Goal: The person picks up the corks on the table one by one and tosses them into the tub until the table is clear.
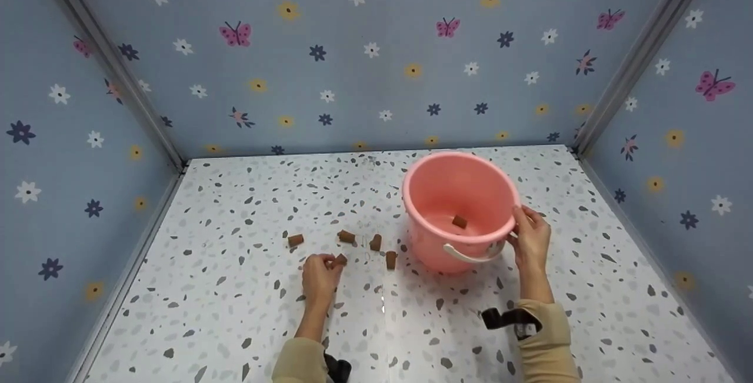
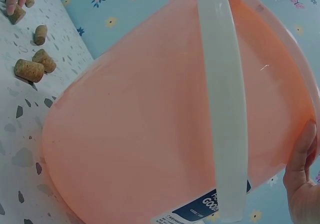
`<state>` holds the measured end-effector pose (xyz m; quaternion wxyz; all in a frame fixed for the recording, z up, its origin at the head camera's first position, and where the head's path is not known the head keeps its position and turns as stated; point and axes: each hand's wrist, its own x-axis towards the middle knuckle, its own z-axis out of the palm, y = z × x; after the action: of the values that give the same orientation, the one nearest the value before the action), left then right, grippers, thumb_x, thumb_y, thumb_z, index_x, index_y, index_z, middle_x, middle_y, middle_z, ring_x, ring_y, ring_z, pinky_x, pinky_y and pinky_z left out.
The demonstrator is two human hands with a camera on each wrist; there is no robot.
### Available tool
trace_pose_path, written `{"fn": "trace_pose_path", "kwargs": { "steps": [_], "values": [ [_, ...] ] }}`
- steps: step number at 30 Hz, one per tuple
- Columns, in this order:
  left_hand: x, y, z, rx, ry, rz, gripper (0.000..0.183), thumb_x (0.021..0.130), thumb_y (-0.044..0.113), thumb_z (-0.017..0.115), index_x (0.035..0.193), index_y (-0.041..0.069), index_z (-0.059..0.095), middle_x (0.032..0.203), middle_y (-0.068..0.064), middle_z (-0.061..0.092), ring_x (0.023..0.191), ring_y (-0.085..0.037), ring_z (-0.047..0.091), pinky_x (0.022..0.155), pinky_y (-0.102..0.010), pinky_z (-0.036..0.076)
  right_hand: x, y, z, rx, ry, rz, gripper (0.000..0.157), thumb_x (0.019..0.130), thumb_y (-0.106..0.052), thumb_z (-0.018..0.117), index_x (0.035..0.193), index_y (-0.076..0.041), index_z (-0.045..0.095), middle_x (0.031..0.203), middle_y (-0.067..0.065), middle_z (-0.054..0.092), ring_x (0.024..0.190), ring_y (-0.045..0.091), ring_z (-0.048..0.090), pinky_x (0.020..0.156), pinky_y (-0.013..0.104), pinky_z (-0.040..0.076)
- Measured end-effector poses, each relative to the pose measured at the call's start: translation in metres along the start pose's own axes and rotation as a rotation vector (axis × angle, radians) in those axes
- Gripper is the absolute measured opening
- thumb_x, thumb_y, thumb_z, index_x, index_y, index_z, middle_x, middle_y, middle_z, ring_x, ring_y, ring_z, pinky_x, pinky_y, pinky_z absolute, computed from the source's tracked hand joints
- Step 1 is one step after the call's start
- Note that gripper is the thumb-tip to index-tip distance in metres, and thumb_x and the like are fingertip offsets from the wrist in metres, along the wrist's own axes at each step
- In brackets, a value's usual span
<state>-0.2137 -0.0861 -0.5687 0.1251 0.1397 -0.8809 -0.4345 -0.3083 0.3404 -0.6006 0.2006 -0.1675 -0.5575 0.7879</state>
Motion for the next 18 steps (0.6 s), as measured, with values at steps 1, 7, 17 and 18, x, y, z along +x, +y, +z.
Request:
{"fn": "trace_pose_path", "kwargs": {
  "steps": [1,7,17,18],
  "values": [
    [0.000,0.001,0.000,0.004,0.004,-0.002,0.013,0.072,0.002,0.069,0.083,-0.003,0.066,0.075,-0.010,0.056,0.071,-0.023,0.053,0.066,-0.039,0.043,-0.013,-0.015,0.007,-0.010,0.005,0.024,0.058,0.074,-0.036,0.073,0.118,-0.005,0.053,0.107,0.015,0.061,0.086,0.027,0.063,0.059,0.032,0.053],
    [0.001,0.010,-0.003,0.004,0.016,0.005,0.012,0.072,0.004,0.071,0.081,-0.001,0.066,0.074,-0.009,0.054,0.070,-0.023,0.051,0.064,-0.038,0.041,-0.107,-0.118,0.063,-0.066,0.045,0.128,0.039,0.086,-0.018,0.061,0.117,0.001,0.048,0.098,0.010,0.062,0.076,0.017,0.063,0.059,0.024,0.051],
    [0.003,0.025,-0.010,0.011,0.056,0.045,0.012,0.069,0.005,0.074,0.079,0.001,0.068,0.070,-0.007,0.054,0.065,-0.021,0.050,0.058,-0.035,0.040,-0.112,-0.123,0.066,-0.071,0.043,0.124,0.033,0.088,-0.018,0.059,0.115,-0.001,0.048,0.106,0.015,0.059,0.079,0.017,0.063,0.058,0.022,0.050],
    [0.004,0.027,-0.011,0.012,0.058,0.047,0.012,0.070,0.005,0.074,0.080,0.001,0.068,0.070,-0.008,0.055,0.064,-0.021,0.050,0.058,-0.035,0.039,-0.112,-0.122,0.066,-0.067,0.044,0.122,0.033,0.088,-0.017,0.059,0.114,-0.001,0.049,0.105,0.015,0.059,0.079,0.018,0.063,0.058,0.022,0.050]
  ]
}}
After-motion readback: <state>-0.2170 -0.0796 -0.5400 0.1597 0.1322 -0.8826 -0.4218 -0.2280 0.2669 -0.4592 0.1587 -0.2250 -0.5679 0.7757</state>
